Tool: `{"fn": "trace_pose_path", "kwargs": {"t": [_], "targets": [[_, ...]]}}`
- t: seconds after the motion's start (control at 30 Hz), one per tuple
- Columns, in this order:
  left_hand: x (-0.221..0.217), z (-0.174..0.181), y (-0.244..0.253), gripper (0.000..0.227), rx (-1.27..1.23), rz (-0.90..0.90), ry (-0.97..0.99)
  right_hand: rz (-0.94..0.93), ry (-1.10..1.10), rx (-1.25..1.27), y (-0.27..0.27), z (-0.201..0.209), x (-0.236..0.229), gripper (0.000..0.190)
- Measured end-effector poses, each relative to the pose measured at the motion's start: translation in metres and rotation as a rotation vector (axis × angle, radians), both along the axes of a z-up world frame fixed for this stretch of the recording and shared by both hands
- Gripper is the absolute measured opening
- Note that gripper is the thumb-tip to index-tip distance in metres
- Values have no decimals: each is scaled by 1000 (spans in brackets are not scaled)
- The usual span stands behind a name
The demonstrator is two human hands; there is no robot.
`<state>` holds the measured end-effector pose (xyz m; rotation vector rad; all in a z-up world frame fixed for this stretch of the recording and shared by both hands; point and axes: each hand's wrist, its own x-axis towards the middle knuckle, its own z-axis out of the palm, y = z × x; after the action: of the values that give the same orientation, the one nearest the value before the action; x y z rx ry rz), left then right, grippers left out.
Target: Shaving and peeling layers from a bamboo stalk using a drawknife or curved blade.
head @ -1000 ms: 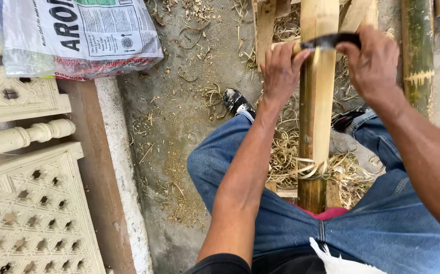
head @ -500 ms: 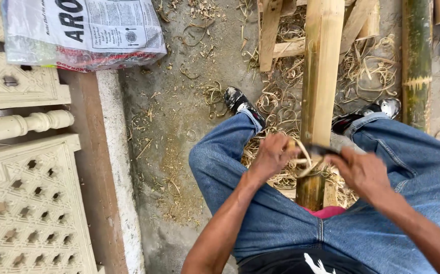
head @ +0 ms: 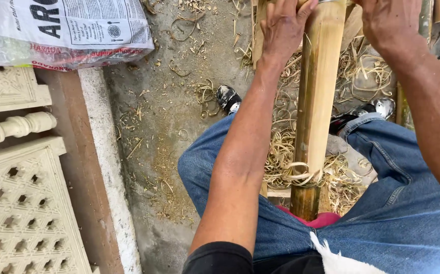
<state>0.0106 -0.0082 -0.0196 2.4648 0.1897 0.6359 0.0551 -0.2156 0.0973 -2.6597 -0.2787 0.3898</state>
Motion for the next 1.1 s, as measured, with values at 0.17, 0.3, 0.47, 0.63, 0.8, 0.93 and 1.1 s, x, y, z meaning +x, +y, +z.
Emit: {"fn": "trace_pose_path", "kwargs": {"t": [0.17, 0.3, 0.47, 0.63, 0.8, 0.93, 1.1], "targets": [[-37, 18, -9, 50, -38, 16, 155, 222, -547, 13, -6, 14, -41, 28], [-42, 15, -8, 50, -46, 18, 181, 259, -611, -3, -2, 28, -44, 28], [-124, 39, -24, 46, -132, -110, 321, 45, -156, 129, -28, 21, -113, 38], [-230, 63, -40, 40, -167, -170, 239, 86, -169, 82, -47, 33, -221, 38], [-352, 101, -43, 29, -240, -367, 413, 129, 65, -155, -63, 60, -340, 36], [-374, 100, -27, 30, -537, -284, 590, -31, 455, -195, -86, 56, -317, 39], [-322, 128, 4, 36, -823, 339, 392, -413, 414, 342, -70, 23, -280, 61]]}}
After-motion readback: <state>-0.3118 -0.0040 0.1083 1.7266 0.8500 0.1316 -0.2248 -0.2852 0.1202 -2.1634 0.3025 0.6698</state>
